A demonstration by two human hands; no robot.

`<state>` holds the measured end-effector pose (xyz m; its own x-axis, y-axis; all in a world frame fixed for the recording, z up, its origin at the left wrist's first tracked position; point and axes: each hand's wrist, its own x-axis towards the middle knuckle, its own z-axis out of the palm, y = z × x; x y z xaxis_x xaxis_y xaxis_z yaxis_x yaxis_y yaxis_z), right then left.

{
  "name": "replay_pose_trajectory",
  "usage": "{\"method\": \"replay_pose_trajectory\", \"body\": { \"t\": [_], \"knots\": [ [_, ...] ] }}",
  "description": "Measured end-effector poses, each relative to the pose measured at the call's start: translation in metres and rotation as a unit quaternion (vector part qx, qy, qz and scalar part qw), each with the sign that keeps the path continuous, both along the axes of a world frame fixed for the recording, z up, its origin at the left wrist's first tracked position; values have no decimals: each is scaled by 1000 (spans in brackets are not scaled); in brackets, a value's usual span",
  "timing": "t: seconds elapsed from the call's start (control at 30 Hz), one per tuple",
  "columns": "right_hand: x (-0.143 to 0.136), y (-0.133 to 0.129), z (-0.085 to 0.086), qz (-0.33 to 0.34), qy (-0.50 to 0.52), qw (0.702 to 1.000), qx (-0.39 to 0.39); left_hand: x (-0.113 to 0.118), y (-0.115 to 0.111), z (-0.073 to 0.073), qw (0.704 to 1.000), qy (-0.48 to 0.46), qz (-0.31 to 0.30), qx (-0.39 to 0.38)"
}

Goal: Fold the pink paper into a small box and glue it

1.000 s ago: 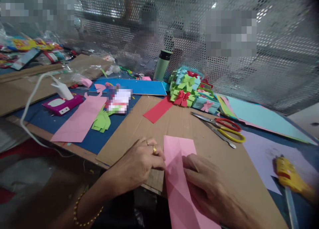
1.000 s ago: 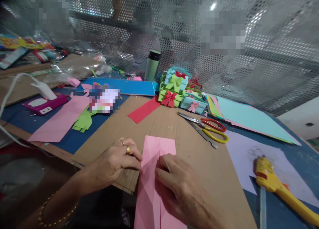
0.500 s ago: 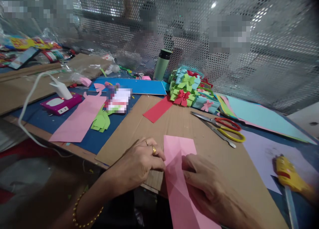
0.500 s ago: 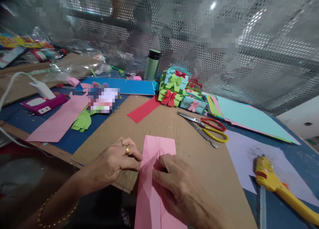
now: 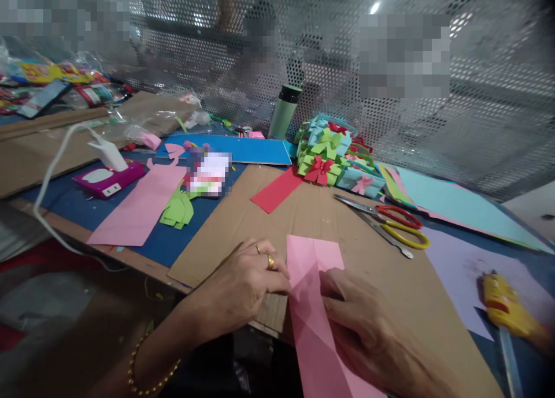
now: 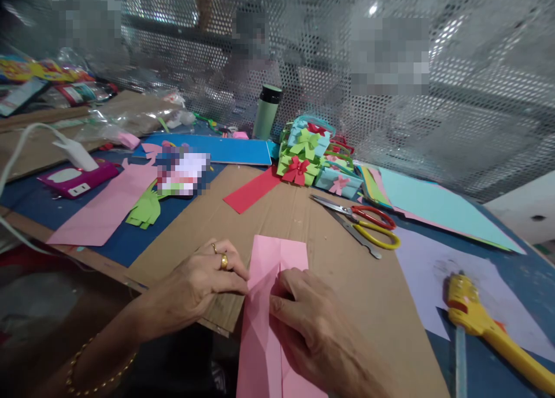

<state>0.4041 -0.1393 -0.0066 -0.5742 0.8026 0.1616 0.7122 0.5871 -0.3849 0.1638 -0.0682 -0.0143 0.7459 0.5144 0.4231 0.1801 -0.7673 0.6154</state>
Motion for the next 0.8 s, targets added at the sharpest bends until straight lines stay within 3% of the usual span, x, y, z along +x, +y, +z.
{"method": "replay_pose_trajectory", "body": {
  "t": [0.27,0.8],
  "knots": [
    [-6,0,10,6,12,1000,7,0,0,-1,1000,11,3,14],
    [-4,0,8,4,-9,1000,3,0,0,0,1000,9,-6,12]
  ]
}}
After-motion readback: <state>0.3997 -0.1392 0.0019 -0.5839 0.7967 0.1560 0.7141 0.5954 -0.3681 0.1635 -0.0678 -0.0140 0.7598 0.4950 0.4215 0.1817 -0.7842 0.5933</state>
